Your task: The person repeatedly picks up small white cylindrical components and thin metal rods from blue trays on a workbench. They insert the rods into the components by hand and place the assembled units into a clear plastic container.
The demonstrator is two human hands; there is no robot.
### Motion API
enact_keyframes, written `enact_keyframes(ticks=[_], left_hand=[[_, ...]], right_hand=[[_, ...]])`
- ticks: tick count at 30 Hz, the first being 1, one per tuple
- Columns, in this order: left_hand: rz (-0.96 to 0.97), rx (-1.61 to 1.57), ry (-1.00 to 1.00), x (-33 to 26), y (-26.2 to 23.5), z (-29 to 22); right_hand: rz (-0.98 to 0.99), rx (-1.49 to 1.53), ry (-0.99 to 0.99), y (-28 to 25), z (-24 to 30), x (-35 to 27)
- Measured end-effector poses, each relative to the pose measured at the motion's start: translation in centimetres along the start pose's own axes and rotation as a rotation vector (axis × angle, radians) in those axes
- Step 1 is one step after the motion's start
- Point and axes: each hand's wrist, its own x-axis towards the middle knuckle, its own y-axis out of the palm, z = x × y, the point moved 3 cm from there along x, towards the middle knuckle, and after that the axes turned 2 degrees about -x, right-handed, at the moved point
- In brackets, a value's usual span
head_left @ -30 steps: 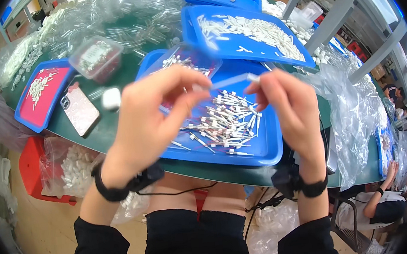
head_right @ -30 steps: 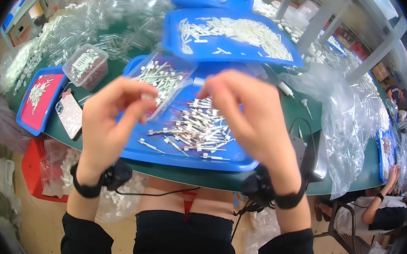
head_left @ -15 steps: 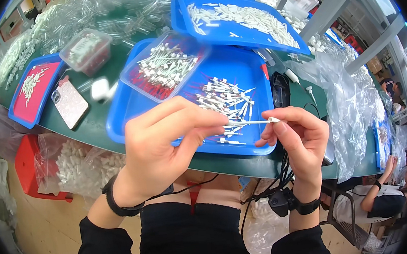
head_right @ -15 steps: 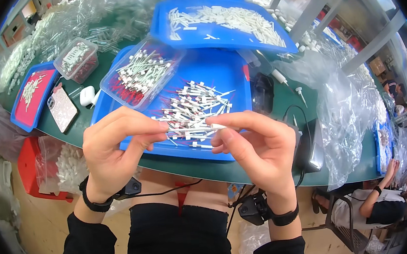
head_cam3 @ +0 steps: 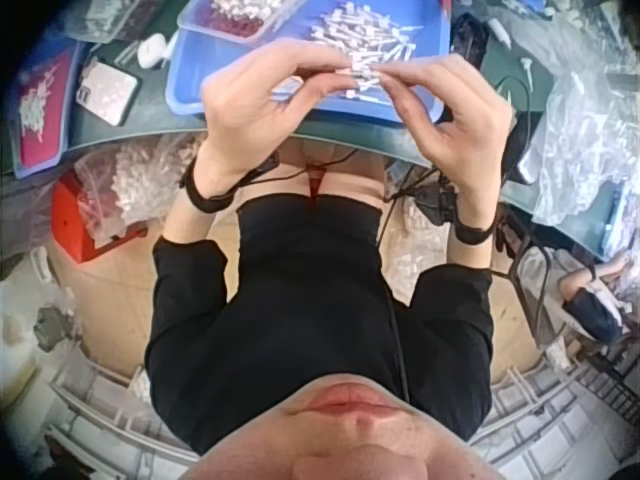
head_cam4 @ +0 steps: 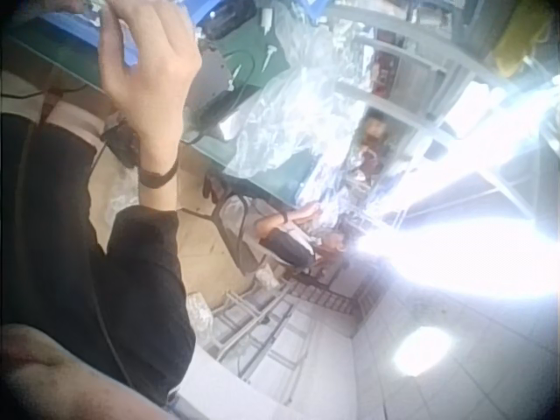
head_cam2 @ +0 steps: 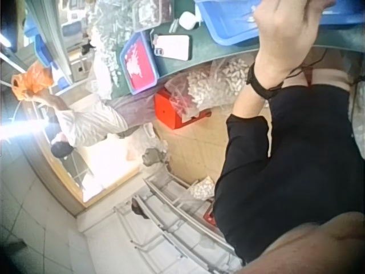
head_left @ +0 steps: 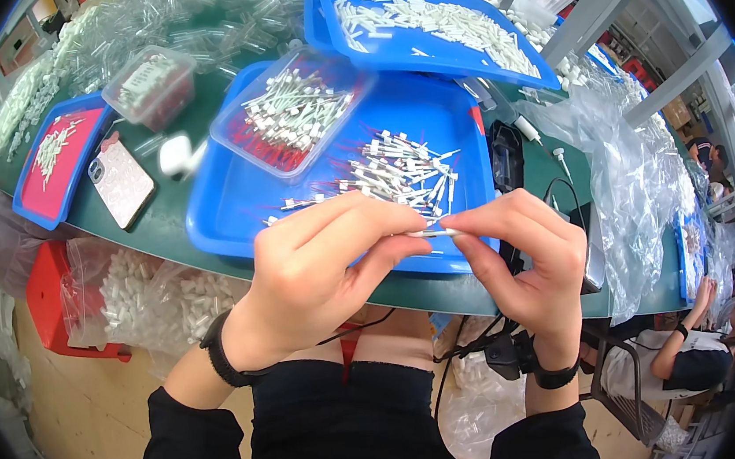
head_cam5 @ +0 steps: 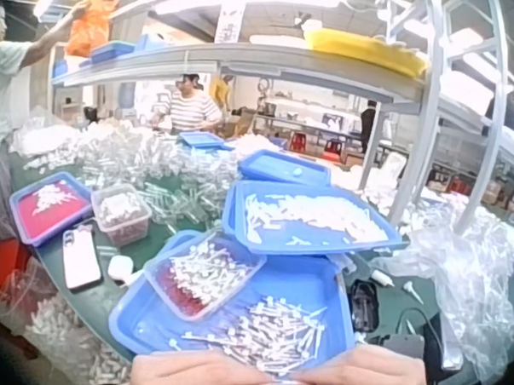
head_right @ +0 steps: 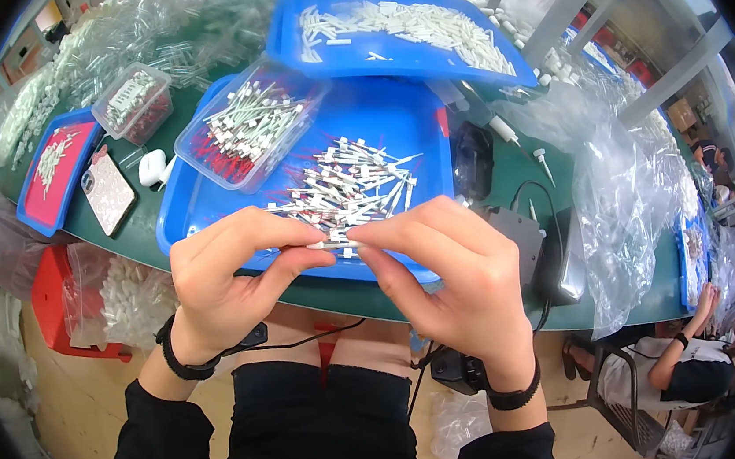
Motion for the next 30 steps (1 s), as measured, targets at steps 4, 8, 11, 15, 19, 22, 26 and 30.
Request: enact_keyframes(ticks=[4, 8, 11, 15, 19, 22, 26, 30], left_hand=[[-0.021, -0.006, 0.029, -0.3, -0.1, 0.1], [-0.008, 0.000, 0.081, -0.3, -0.2, 0.0], [-0.008, 0.012, 0.128, -0.4, -0.4, 0.1], [-0.002, 0.019, 0.144, -0.5, -0.6, 0.2], [-0.012, 0.026, 0.162, -0.3, -1.1, 0.2], [-0.002, 0.055, 0.187, -0.4, -1.4, 0.2], [0.013, 0.071, 0.192, -0.3, -1.5, 0.6], [-0.006, 0.074, 0.184, -0.4, -1.9, 0.8]], right_hand=[[-0.058, -0.037, -0.084, 0.3, 0.3, -0.1], [-0.040, -0.006, -0.087, 0.8, 0.3, -0.1], [-0.022, -0.019, -0.097, 1.0, 0.2, -0.1], [-0.009, -0.050, -0.106, 1.1, 0.3, 0.1], [-0.038, -0.011, -0.077, 1.5, 0.3, 0.3], [-0.050, -0.004, -0.094, 1.9, 0.4, 0.3], [-0.005, -0.042, -0.106, 2.2, -0.1, 0.5], [-0.014, -0.022, -0.118, 2.6, 0.2, 0.9]])
